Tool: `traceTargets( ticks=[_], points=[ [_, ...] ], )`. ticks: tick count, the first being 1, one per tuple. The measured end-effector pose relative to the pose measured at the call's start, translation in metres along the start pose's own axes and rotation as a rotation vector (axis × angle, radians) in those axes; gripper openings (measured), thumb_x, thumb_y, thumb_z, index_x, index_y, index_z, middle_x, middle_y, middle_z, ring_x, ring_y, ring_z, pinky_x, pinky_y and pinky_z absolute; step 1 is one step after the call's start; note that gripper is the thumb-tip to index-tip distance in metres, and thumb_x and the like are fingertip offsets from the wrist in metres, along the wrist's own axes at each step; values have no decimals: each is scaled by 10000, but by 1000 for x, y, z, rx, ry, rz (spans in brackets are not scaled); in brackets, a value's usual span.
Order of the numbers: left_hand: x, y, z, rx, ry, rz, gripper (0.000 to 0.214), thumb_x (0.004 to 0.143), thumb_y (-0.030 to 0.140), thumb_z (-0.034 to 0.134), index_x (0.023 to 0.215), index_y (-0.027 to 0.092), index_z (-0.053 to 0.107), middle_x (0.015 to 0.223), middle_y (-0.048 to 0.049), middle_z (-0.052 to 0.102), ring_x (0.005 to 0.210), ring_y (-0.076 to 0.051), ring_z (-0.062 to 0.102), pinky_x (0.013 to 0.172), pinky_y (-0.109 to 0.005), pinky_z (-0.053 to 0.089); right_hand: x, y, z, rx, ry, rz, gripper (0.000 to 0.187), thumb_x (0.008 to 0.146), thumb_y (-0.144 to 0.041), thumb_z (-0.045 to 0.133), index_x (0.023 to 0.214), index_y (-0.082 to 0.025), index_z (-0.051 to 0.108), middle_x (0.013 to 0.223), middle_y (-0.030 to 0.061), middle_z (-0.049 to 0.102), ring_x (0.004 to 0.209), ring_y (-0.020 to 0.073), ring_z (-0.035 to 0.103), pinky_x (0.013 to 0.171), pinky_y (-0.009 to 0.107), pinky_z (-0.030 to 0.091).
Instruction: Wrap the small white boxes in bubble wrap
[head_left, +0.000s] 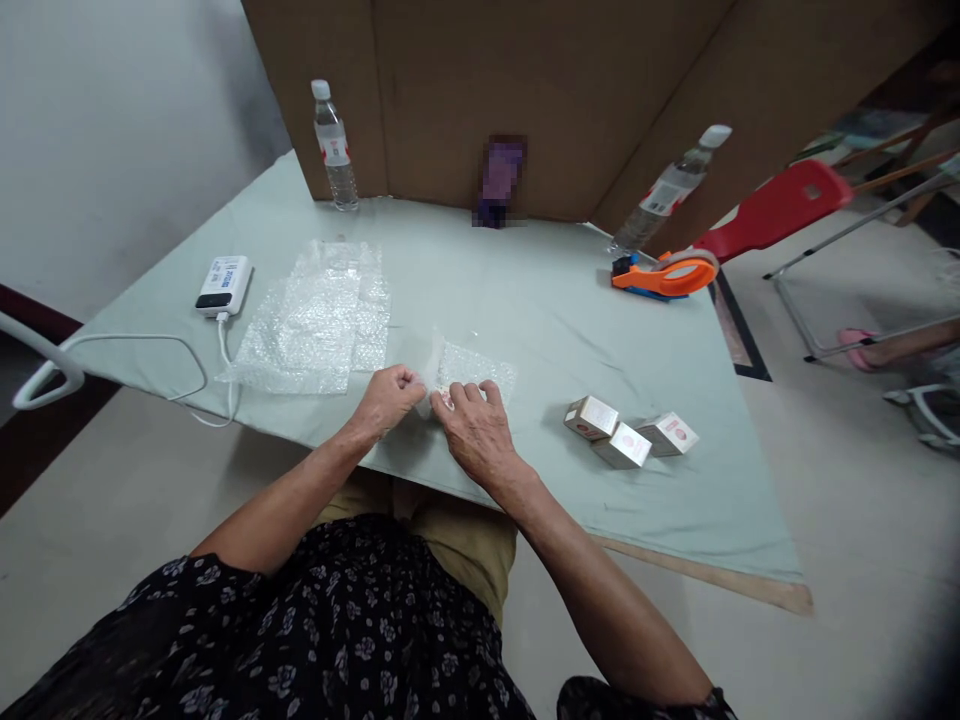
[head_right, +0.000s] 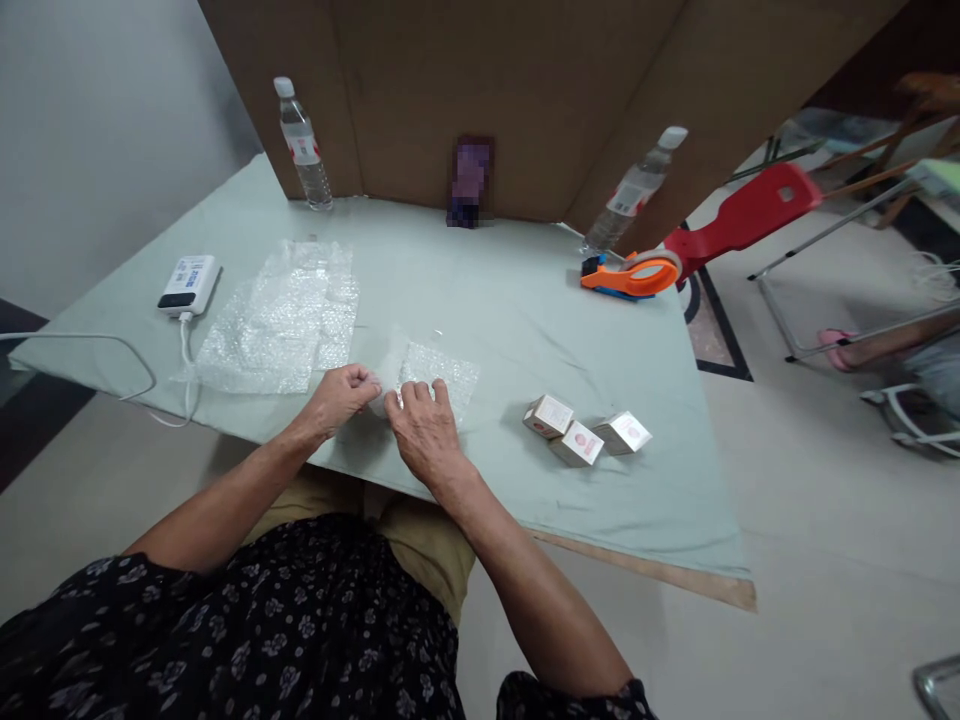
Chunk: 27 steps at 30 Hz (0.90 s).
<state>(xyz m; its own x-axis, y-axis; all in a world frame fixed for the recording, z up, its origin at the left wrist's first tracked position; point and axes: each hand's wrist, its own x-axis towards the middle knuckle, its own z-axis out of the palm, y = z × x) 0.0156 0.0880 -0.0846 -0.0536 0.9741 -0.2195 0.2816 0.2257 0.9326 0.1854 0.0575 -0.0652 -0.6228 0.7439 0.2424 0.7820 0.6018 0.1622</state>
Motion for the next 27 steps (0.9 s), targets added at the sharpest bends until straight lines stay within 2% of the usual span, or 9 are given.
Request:
traceTargets(
  ticks=[4,8,12,14,16,19,21,24,27],
  points=[
    [-5,7,15,-50,-48,65,155,694,319,586,744,176,553,577,61,489,512,-81,437,520,-215,347,-6,-3,-4,40,11,47,244,934,-110,443,1113,-157,602,945,106,656,859,254,537,957,440,309],
    [-13,16,12,177,-156,163,166,725,285,558,828,168,614,579,54,492,540,-103,446,554,-237,381,-14,-7,-6,120,24,91,201,892,-109,486,1049,-141,607,940,98,663,875,247,558,1015,442,293],
    [-22,25,1,543,-286,472,273,686,187,556,931,177,676,791,-24,603,798,-193,561,781,-337,499,-18,-7,-6,198,37,115,225,864,-66,485,1014,-160,624,990,93,692,929,240,589,1036,445,293],
    [-27,28,-3,707,-296,657,345,678,145,549,997,171,677,973,-81,615,974,-247,550,914,-404,495,-22,-5,-7,244,66,124,260,863,-55,489,1045,-177,628,1056,89,705,1000,241,598,1051,448,293],
    [-30,29,-3,818,-305,773,369,701,114,535,1048,153,657,1100,-121,590,1059,-270,519,972,-431,483,-30,-3,-7,293,137,161,256,873,-83,516,1072,-195,634,1174,94,690,1133,258,574,1054,450,310],
    [-33,28,-2,897,-335,850,334,763,85,500,1073,133,616,1147,-140,580,1060,-268,502,978,-431,490,-54,3,-4,363,294,414,204,916,-224,542,1091,-194,643,1254,121,656,1183,287,562,980,445,395],
    [-32,26,-2,914,-352,889,319,796,74,481,1090,130,591,1163,-140,581,1058,-264,495,984,-433,490,-73,7,1,456,319,673,318,932,-372,534,1162,-172,624,1196,140,670,1008,269,630,867,423,462],
    [-28,21,-3,908,-366,945,302,850,74,452,1127,119,565,1207,-149,574,1077,-262,486,1001,-440,484,-90,10,11,651,161,953,620,874,-572,545,1315,-135,546,1089,133,698,744,213,638,714,374,489],
    [-24,16,-3,904,-359,966,286,882,75,424,1130,110,562,1222,-161,576,1070,-265,484,985,-445,491,-84,10,18,758,56,1057,754,814,-623,574,1373,-121,510,1028,112,714,691,197,628,717,361,482]
  ],
)
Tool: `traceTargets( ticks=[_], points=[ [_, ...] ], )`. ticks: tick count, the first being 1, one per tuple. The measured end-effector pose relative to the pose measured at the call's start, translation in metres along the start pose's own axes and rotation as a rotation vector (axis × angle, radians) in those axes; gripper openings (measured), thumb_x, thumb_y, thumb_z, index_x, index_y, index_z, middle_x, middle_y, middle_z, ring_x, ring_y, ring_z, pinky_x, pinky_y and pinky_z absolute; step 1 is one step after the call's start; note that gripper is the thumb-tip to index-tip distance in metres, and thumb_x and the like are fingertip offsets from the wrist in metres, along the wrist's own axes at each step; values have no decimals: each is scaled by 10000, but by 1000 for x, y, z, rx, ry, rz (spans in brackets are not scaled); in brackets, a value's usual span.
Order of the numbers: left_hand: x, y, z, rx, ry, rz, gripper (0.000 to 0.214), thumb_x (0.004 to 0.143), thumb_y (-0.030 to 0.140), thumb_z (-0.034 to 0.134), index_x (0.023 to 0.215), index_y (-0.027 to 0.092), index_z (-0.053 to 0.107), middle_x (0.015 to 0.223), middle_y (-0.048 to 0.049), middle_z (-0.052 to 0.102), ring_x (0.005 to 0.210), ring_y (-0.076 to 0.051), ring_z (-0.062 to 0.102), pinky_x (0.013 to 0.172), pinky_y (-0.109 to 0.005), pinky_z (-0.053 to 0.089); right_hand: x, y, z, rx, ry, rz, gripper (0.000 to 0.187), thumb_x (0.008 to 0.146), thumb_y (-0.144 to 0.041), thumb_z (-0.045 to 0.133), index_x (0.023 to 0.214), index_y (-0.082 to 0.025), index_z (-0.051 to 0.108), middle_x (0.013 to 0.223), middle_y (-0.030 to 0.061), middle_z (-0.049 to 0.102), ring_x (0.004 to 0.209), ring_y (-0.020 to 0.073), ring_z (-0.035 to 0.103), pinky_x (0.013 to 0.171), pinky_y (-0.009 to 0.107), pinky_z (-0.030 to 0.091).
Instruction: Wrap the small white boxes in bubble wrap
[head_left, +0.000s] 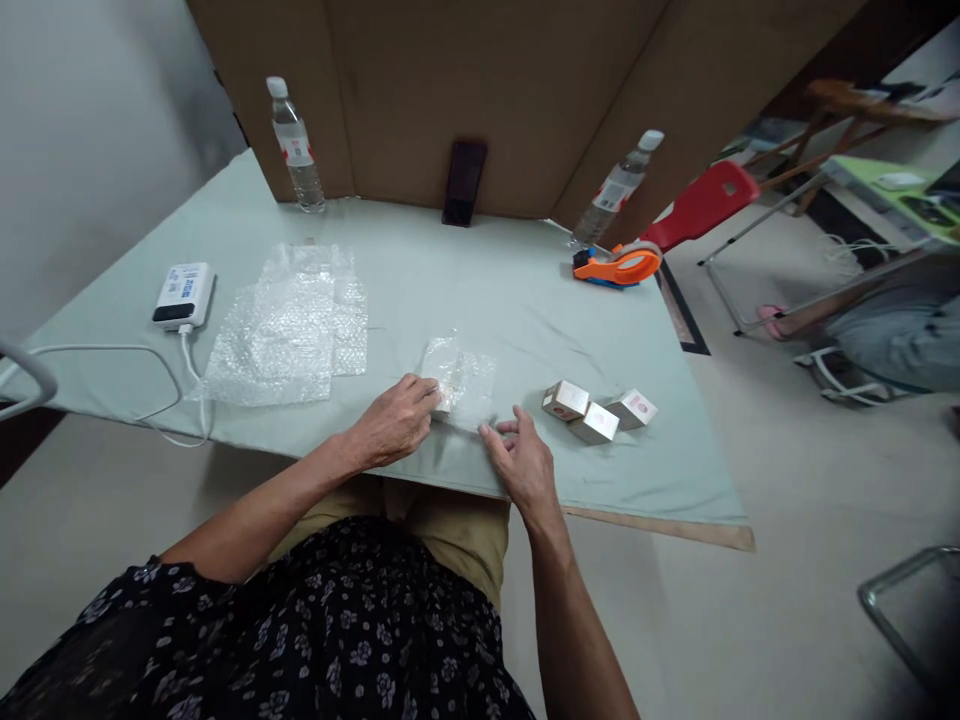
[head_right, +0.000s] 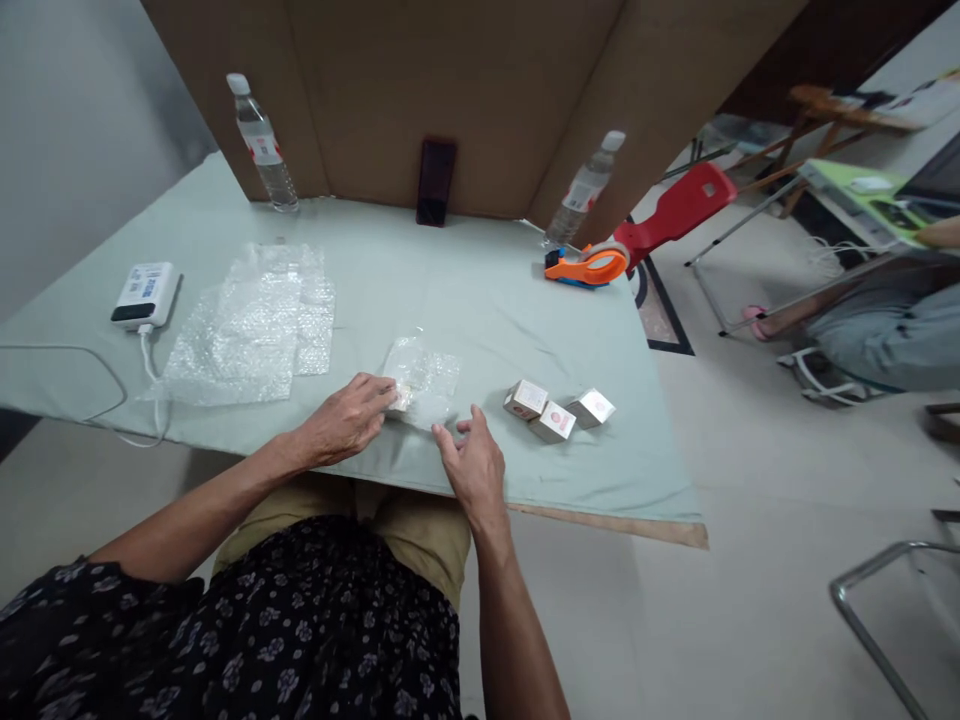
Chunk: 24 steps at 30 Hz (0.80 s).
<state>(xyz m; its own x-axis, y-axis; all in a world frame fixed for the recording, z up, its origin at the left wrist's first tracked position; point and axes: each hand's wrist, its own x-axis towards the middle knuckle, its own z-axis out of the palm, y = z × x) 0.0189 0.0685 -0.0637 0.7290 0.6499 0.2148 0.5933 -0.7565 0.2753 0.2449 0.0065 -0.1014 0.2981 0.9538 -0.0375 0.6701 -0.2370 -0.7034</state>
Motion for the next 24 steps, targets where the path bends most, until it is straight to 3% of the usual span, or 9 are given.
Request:
traceTargets(
  ticks=[4,7,11,16,20,24],
  points=[
    [-2,-3,1,-45,13,23,268,896,111,450,1138,111,567,1233,-172,571,1094,-275,475,993,-464,484,16,-15,16,89,4,68,827,752,-595,630,1387,-80,498,933,95,709,762,227,635,755,364,474],
    [-3,-8,-2,-123,12,50,275,911,136,451,1157,140,573,1257,-152,556,1126,-271,465,997,-463,481,24,-20,28,212,17,68,831,717,-527,672,1388,-75,485,781,28,661,739,220,612,730,351,470],
    [2,-20,-2,-149,-8,72,251,939,144,434,1111,180,613,1204,-119,572,1073,-244,487,928,-424,504,23,-22,39,457,49,33,749,745,-458,653,1370,-84,478,694,-39,561,646,159,537,654,308,449],
    [13,-28,9,-53,0,112,183,954,190,482,1014,159,653,1114,-122,595,984,-228,507,867,-383,511,18,-34,48,647,77,38,601,765,-442,674,1260,-120,564,697,-54,514,622,119,490,602,271,426],
    [16,-28,16,-22,16,111,153,934,176,515,967,145,661,1090,-125,600,977,-231,513,860,-374,513,20,-45,50,681,71,6,545,772,-420,671,1222,-123,593,711,-37,555,656,129,531,625,278,453],
    [16,-25,19,-61,30,70,129,907,161,538,947,152,660,1086,-118,598,984,-232,522,851,-374,525,21,-52,48,570,47,-47,541,776,-417,657,1233,-133,602,745,-7,620,670,145,572,654,299,494]
  ],
)
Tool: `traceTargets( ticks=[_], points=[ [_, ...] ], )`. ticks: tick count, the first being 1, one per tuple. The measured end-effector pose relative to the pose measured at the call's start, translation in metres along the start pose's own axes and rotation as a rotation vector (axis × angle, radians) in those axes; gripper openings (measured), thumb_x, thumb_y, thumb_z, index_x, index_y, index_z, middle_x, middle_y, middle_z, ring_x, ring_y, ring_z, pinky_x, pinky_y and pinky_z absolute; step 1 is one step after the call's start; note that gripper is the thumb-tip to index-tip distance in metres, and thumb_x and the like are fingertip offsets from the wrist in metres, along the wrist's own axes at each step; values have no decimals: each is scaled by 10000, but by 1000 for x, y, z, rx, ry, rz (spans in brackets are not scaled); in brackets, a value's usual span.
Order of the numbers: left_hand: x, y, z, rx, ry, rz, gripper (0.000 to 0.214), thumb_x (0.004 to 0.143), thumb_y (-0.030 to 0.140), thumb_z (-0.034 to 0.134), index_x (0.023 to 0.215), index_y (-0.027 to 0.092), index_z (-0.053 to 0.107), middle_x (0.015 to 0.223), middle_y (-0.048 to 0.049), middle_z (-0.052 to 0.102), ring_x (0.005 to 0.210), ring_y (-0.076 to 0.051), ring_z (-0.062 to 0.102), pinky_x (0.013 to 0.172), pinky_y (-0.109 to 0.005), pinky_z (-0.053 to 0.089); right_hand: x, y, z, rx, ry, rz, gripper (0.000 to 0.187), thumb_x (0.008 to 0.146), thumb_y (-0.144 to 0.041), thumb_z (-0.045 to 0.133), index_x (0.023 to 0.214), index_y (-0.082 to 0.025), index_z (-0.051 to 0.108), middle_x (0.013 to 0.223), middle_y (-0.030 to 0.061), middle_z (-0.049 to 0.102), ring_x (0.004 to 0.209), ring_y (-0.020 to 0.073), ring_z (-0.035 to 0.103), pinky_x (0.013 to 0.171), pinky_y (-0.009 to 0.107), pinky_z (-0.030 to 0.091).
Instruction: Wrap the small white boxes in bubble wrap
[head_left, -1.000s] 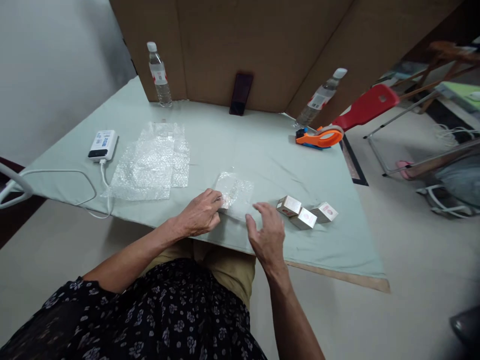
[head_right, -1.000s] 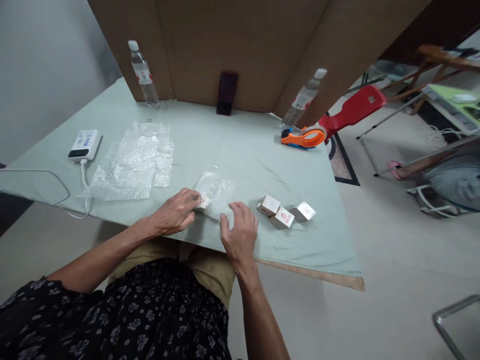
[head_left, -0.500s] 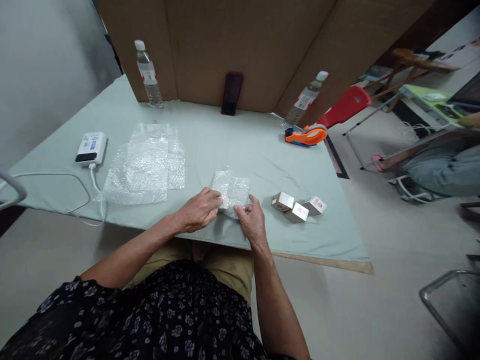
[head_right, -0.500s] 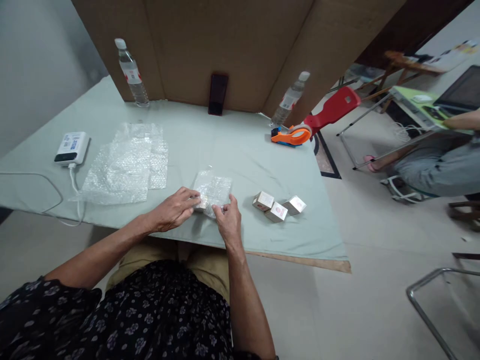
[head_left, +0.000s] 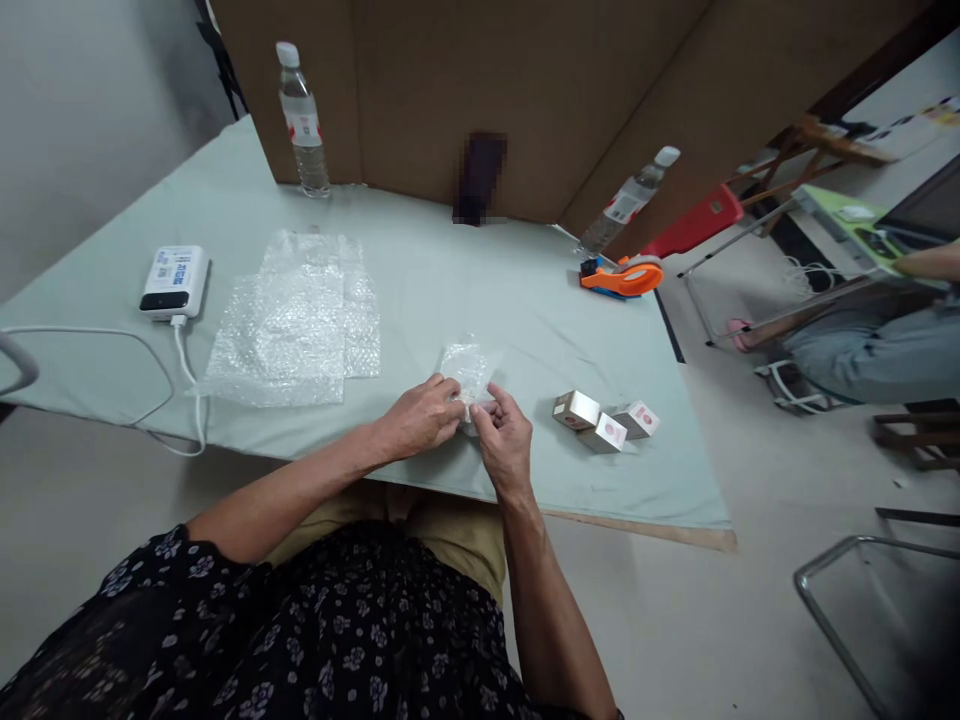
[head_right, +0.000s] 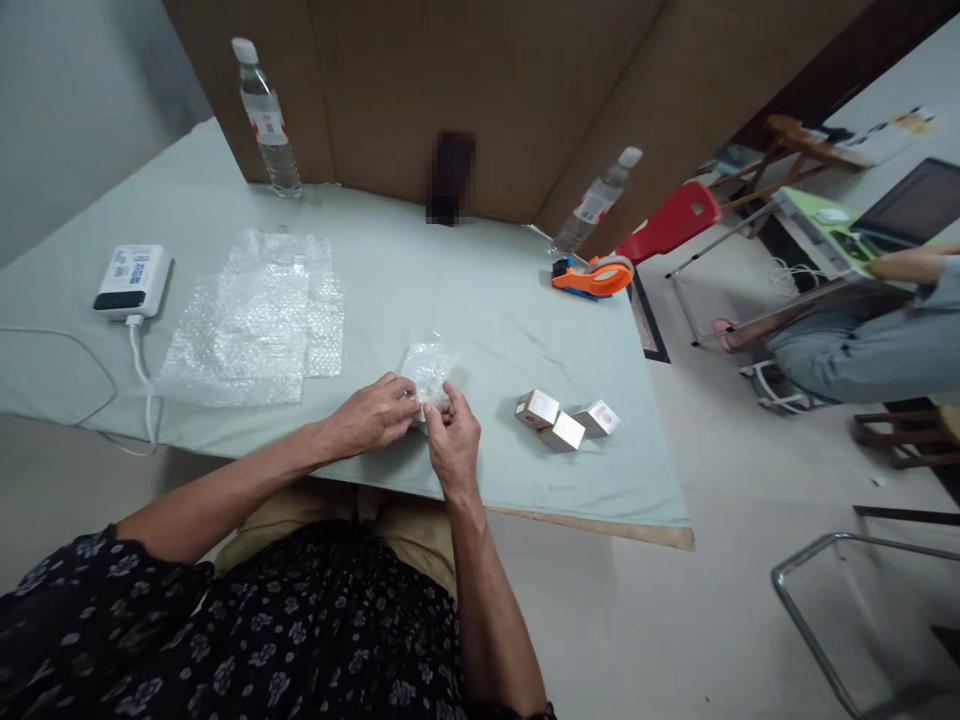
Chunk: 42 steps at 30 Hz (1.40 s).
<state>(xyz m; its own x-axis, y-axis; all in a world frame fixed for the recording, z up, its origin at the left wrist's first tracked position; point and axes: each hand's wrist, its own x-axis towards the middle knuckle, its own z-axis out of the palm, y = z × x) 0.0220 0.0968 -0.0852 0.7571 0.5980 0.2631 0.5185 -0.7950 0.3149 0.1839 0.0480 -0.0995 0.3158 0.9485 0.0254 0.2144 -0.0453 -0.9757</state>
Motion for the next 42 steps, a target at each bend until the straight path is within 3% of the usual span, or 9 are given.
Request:
traceTargets(
  ticks=[8,11,14,18,23,29,32,36,42],
  points=[
    [-1,9,4,-127,76,-110,127,875,117,527,942,156,627,1063,-113,601,1013,-244,525,893,-399,529,-6,-16,-1,-250,-99,-44,543,826,-398,579,1306,-144,592,842,44,689,679,157,593,715,332,539],
    [-2,9,5,-195,96,-137,109,867,135,540,953,171,598,1043,-100,606,1007,-244,532,904,-407,521,-5,-19,-9,-186,-212,-10,560,834,-379,551,1338,-134,568,937,66,700,732,160,613,741,336,547],
    [-3,9,5,-273,137,-162,283,798,108,553,1068,191,564,1057,-85,617,1024,-249,548,931,-430,507,-2,-21,-19,-180,-349,-49,544,848,-347,526,1352,-145,556,1035,76,684,751,147,607,761,334,539],
    [-3,8,4,-479,217,-231,537,707,128,588,1232,196,496,1116,-85,630,1021,-248,582,921,-432,516,7,-26,-20,-470,-449,-210,586,829,-280,546,1405,-173,515,1029,73,676,725,156,590,749,333,524],
    [3,13,11,-611,301,-409,369,826,192,571,1191,189,514,1008,-63,653,945,-217,606,865,-388,531,18,-32,-11,-782,-536,-331,705,800,-179,520,1493,-166,389,1140,132,686,908,248,640,779,363,506],
    [4,20,21,-498,324,-465,272,848,169,575,1117,184,540,1056,-80,649,1016,-235,578,927,-421,507,22,-29,-27,-454,-649,-207,877,768,-251,612,1560,-223,236,1146,74,653,674,126,573,722,324,521],
    [4,21,21,-436,281,-453,328,811,130,568,1132,191,541,1112,-86,638,1045,-248,563,950,-441,502,26,-25,-40,-295,-512,-176,702,789,-343,641,1444,-218,424,1139,69,634,671,110,568,710,311,521],
    [7,21,17,-345,217,-410,289,819,127,549,1097,203,567,1089,-80,632,1045,-258,558,958,-448,503,36,-17,-43,-371,-225,-144,278,815,-380,606,999,-181,669,810,31,656,656,147,575,675,305,495],
    [10,19,5,-180,114,-245,383,834,98,538,1204,194,568,1359,-113,537,1131,-264,555,959,-423,508,48,-8,-23,-455,-288,-260,240,843,-326,518,842,-201,723,864,62,714,743,182,618,755,330,498]
  ],
)
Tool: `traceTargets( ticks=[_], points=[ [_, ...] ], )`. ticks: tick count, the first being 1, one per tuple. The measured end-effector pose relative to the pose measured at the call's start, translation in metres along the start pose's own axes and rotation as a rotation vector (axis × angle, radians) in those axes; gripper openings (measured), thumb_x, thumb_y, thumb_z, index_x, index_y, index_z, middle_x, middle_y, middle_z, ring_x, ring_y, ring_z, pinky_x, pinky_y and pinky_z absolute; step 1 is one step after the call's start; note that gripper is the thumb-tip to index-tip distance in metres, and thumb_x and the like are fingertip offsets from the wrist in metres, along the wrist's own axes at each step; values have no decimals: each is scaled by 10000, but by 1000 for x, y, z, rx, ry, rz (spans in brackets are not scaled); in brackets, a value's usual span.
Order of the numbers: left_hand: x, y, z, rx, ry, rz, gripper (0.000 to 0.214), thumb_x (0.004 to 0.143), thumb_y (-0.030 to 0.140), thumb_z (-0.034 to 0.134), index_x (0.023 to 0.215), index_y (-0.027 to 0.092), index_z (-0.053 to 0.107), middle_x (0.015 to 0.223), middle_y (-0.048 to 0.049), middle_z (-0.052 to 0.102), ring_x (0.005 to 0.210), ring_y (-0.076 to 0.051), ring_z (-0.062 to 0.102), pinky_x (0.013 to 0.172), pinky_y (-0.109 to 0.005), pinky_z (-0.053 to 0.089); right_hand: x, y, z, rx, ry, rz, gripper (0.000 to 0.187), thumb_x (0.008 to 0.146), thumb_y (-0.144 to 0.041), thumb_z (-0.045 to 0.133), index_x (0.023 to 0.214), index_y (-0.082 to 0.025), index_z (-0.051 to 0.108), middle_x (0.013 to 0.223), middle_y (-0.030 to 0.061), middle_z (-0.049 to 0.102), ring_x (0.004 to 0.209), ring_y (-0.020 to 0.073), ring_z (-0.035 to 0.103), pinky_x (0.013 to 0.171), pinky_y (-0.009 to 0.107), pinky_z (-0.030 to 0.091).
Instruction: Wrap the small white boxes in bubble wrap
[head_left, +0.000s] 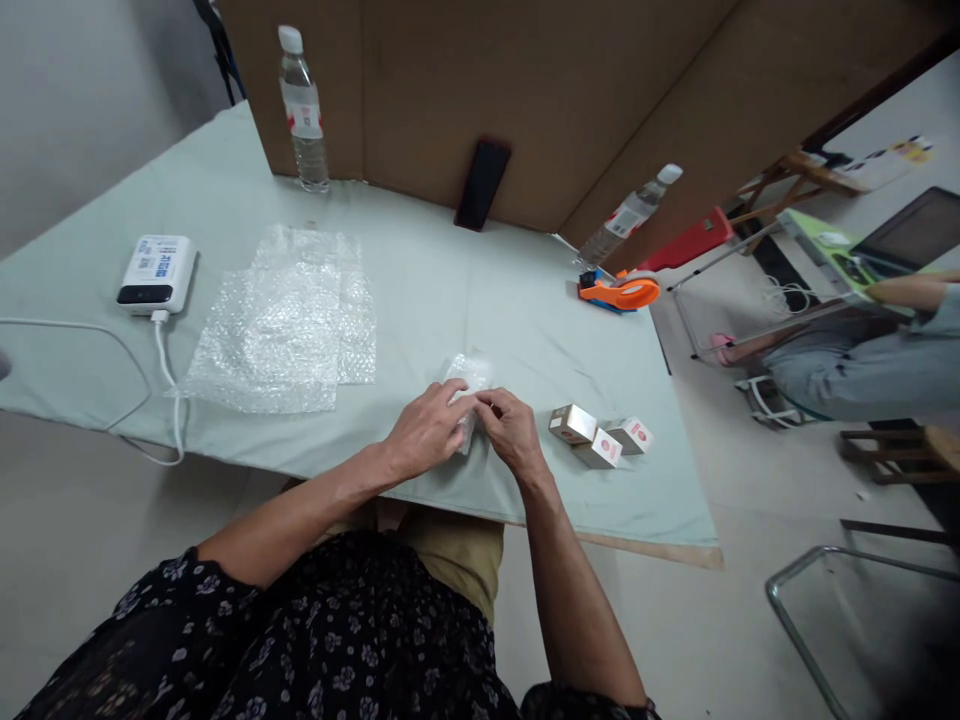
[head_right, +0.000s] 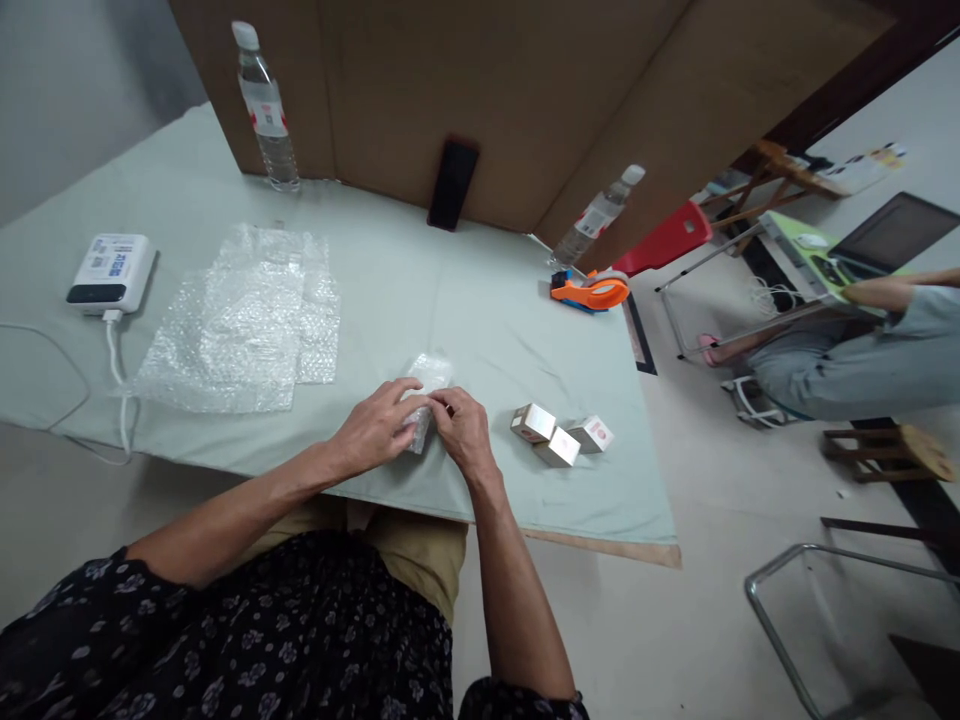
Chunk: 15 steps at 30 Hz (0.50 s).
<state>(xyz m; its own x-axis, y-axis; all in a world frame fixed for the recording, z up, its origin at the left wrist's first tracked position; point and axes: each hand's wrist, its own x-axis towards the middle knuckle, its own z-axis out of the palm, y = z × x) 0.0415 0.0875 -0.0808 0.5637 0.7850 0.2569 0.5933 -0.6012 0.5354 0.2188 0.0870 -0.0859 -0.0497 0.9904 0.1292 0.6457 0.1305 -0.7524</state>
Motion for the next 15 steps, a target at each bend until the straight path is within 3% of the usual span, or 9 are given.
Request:
traceTargets(
  ticks=[2,5,9,12,15],
  points=[
    [3,0,-4,67,-60,76,372,845,95,523,1200,192,577,1415,-116,510,1095,-259,572,934,-428,512,2,1,3,-2,-19,3,246,831,-294,500,841,-208,730,866,58,717,751,182,620,761,330,500],
    [8,-2,-8,123,-123,115,313,857,115,519,1148,185,610,1261,-103,618,1020,-247,586,909,-413,512,1,6,2,29,11,48,256,825,-347,528,867,-200,733,852,53,709,716,172,601,744,327,506],
    [9,-3,-6,137,-118,110,222,874,144,521,1051,183,649,1069,-88,670,973,-241,572,905,-394,501,5,14,0,148,132,252,435,768,-473,601,1049,-152,682,892,66,693,644,155,574,640,316,502],
    [8,-3,-5,114,-106,98,209,877,144,517,1030,181,655,1030,-82,672,944,-238,564,889,-389,495,16,18,1,305,50,384,549,718,-528,639,1108,-143,629,804,42,669,552,143,539,487,278,426],
    [7,-3,-3,85,-98,75,211,872,137,517,1024,174,659,1017,-82,679,940,-244,558,889,-389,490,32,17,4,388,-53,436,431,690,-546,662,891,-166,629,557,-46,521,438,112,416,410,252,318]
  ],
)
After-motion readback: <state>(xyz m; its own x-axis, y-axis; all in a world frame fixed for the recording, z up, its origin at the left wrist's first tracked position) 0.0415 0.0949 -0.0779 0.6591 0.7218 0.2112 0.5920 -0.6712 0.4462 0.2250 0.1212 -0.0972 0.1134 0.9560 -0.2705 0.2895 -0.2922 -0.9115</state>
